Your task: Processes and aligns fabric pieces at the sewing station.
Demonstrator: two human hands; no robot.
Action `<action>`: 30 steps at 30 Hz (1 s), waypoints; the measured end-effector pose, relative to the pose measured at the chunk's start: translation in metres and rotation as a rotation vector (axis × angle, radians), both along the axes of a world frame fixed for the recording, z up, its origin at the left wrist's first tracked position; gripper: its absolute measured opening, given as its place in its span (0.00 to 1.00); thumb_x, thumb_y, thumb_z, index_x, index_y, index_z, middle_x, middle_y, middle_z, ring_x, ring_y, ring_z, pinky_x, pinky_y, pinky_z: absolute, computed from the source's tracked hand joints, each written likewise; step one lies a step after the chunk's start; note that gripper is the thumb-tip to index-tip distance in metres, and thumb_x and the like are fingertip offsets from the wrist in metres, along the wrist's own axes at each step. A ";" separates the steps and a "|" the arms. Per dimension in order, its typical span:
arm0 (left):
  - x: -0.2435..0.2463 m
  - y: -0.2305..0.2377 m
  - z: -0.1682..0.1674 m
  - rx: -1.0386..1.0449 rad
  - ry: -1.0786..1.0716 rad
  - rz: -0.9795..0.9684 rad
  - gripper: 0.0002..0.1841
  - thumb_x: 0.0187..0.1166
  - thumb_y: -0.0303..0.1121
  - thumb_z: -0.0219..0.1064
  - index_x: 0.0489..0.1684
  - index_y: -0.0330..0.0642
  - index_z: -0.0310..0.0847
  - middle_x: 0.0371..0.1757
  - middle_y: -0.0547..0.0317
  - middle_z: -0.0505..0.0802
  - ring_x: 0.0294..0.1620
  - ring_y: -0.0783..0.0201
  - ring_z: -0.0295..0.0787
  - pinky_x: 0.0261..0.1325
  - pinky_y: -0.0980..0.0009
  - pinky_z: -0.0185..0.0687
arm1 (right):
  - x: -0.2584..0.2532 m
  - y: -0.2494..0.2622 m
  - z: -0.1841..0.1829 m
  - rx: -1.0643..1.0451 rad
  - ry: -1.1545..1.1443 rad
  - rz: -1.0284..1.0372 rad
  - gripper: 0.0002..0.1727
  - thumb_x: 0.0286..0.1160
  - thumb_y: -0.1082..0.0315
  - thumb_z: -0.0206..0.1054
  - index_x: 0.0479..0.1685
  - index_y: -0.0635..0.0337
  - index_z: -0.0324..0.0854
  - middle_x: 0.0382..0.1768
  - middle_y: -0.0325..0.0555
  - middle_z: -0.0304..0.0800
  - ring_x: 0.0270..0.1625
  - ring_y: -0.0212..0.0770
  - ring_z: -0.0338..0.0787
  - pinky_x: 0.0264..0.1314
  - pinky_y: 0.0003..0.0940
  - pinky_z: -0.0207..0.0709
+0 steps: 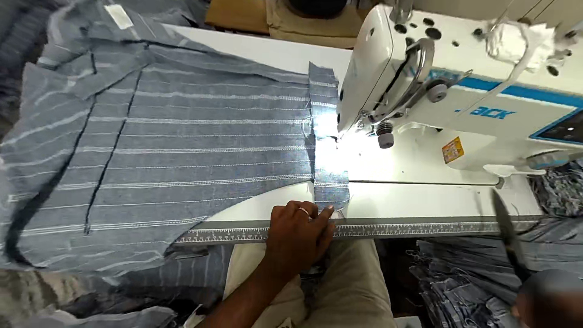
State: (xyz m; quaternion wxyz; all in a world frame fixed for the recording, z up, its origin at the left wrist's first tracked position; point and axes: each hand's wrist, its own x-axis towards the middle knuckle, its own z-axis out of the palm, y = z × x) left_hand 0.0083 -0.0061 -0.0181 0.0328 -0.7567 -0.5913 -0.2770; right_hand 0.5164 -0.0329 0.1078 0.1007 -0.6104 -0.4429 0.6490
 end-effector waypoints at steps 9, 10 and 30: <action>-0.001 -0.001 -0.004 0.044 -0.007 0.011 0.18 0.83 0.50 0.60 0.60 0.63 0.93 0.40 0.61 0.91 0.48 0.57 0.84 0.51 0.57 0.71 | -0.133 0.180 -0.006 -0.050 -0.163 0.933 0.38 0.52 0.20 0.73 0.40 0.47 0.84 0.23 0.30 0.82 0.22 0.25 0.79 0.22 0.22 0.72; -0.001 -0.001 -0.005 0.044 0.001 0.009 0.18 0.83 0.50 0.60 0.61 0.63 0.93 0.40 0.61 0.91 0.48 0.57 0.84 0.51 0.57 0.71 | -0.148 0.197 -0.005 -0.064 -0.152 0.975 0.36 0.52 0.22 0.75 0.38 0.47 0.84 0.23 0.30 0.83 0.22 0.25 0.80 0.22 0.21 0.72; -0.009 -0.047 -0.024 -0.094 -0.034 -0.386 0.15 0.84 0.47 0.56 0.49 0.59 0.91 0.40 0.66 0.92 0.47 0.59 0.87 0.56 0.52 0.74 | -0.092 0.135 0.057 0.034 -0.451 0.769 0.22 0.51 0.44 0.87 0.25 0.50 0.85 0.17 0.30 0.80 0.19 0.25 0.76 0.23 0.24 0.67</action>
